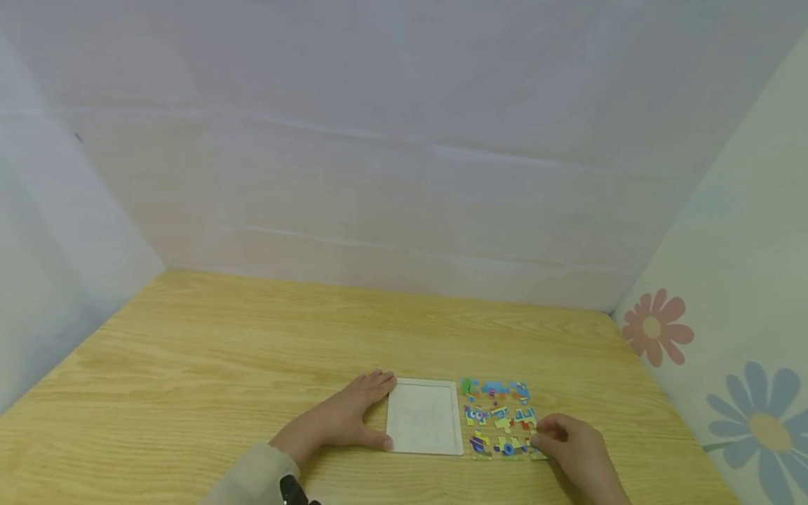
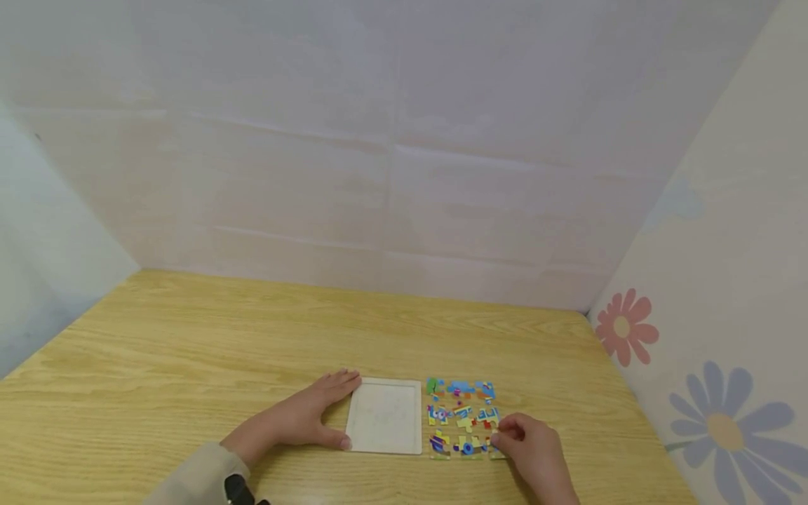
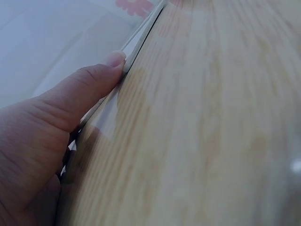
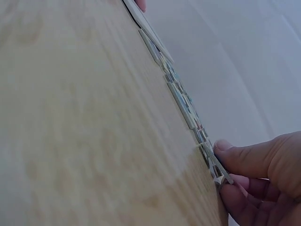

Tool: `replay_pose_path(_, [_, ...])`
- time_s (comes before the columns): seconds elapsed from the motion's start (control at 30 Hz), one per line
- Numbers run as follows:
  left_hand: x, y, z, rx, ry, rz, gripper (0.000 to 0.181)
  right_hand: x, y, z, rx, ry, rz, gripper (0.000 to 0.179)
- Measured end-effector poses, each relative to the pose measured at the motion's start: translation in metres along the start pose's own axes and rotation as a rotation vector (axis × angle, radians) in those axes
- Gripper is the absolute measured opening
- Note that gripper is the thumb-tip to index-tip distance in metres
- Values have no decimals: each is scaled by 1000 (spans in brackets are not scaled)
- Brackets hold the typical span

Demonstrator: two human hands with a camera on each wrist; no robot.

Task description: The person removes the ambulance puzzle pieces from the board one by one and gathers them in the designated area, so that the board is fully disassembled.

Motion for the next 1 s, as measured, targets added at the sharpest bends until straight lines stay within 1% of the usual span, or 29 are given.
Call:
replay_pose_path(0.27, [0,0,0,18,-20,1,101,1,3,0,-7,-4,-16,25])
replay_pose_path(0.43, [0,2,0,22,-23,13,101,1,4,1,-6,-4,-29,25])
replay_pose_path(0.63, [-1,3,1,18,-19,20,100,0,4,3,-11,7,-23,26])
replay_pose_path(0.73, [-2,4,3,24,-15,19,100,0,4,6,-45,14,-46,26])
replay_pose_path(0.83, [-2,3,3,34,-12,20,99,0,0,11,-85,39,-69,28])
replay_pose_path(0.9, [-2,2,4,45,-3,21,97,0,-5,15,-126,64,-71,31])
replay_pose_path(1.0, [1,1,7,78,32,34,93,-2,-20,21,-179,104,-59,36])
Point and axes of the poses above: each hand's wrist, its own x-axis away from the middle knuckle, its own z-axis out of the back of the hand, y = z × x, the point moved 4 cm from there along -x, towards the middle knuckle, and after that the axes turned 12 degrees about z, right-handed, at the moved point
